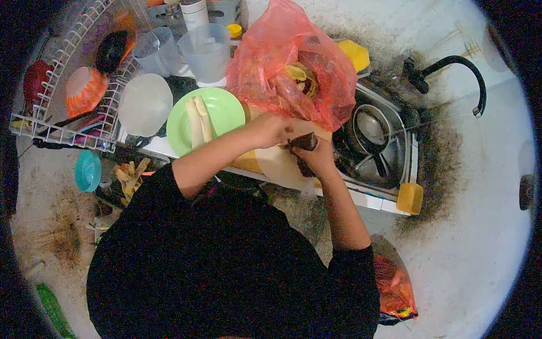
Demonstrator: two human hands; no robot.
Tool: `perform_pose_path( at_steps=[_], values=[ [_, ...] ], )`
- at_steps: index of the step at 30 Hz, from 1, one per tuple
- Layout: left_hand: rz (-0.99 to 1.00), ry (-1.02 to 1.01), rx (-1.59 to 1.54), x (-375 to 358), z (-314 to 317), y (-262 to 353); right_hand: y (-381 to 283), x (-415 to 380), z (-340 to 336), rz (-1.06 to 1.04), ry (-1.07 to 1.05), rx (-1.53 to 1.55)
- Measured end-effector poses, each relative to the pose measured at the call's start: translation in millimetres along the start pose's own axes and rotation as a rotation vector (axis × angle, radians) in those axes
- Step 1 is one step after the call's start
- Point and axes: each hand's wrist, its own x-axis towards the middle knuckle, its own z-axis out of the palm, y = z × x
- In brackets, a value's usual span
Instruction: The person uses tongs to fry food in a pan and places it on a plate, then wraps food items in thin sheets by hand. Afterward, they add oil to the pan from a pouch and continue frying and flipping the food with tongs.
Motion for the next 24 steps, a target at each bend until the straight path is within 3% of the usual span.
perform_pose_path(
  at_steps=[5,7,11,24],
  values=[
    [0.069,-0.157,0.311,-10,5,-3,-2,-2,3,0.012,0.017,0.044],
    [0.040,-0.100,0.293,-14,7,1,8,2,5,-0.077,0.050,0.091],
    [0.026,0.036,0.291,-18,14,3,3,-2,2,0.036,0.025,0.014],
    [-0.049,0.037,0.229,-19,13,9,-1,-10,4,0.004,0.235,-0.319]
  ],
)
